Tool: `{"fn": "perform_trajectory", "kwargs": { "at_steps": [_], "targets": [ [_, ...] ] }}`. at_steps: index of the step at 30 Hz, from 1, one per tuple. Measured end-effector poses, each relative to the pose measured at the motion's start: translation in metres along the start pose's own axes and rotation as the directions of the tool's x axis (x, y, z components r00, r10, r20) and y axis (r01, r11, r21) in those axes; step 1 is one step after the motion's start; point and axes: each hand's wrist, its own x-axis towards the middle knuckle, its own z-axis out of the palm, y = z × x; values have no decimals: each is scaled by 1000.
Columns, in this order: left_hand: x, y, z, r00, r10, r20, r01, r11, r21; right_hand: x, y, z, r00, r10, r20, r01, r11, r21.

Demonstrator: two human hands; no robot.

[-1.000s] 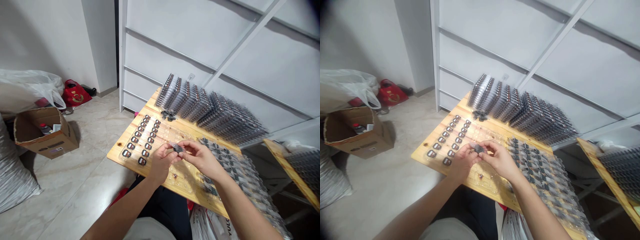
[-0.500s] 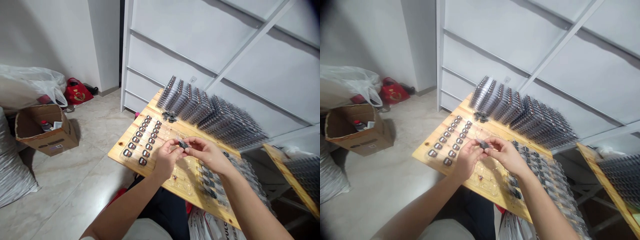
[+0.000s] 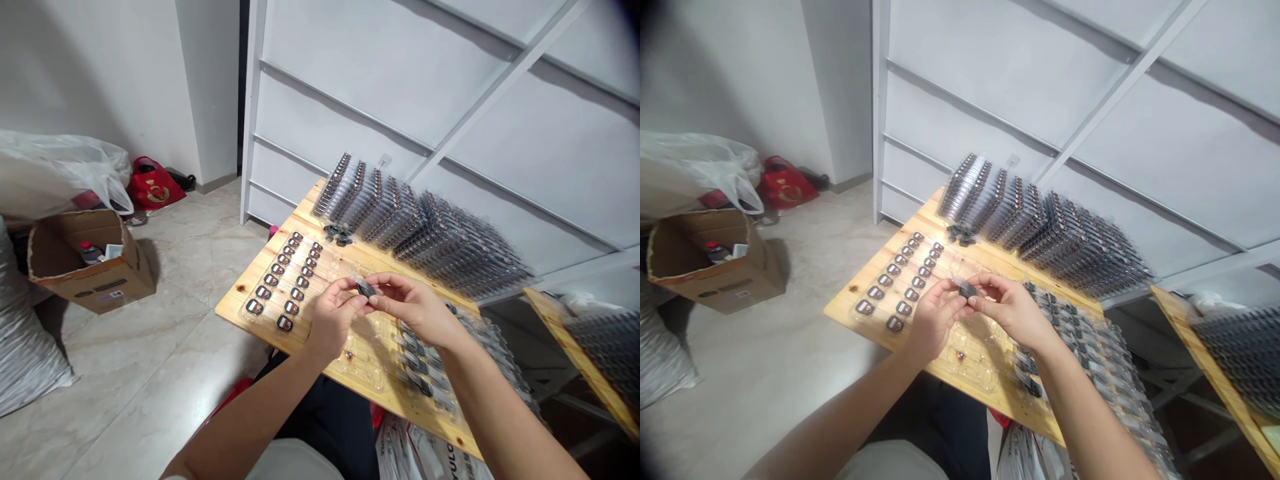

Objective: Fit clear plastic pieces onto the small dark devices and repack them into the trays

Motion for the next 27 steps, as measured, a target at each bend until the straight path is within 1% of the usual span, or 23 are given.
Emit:
{"fn": "perform_trajectory", "kwargs": {
  "at_steps": [9, 20, 27],
  "targets": [
    [1, -2, 1, 999, 26, 18, -26, 999, 23, -1, -1, 1, 1000, -19, -5, 19, 1000, 19],
    [1, -4, 0, 998, 43, 42, -45, 998, 35, -2, 0, -2, 1000, 4, -9, -4, 1000, 12],
    [1, -1, 3, 999, 30, 27, -31, 999, 28, -1, 1, -2, 999, -16, -47, 16, 1000, -13]
  ]
}}
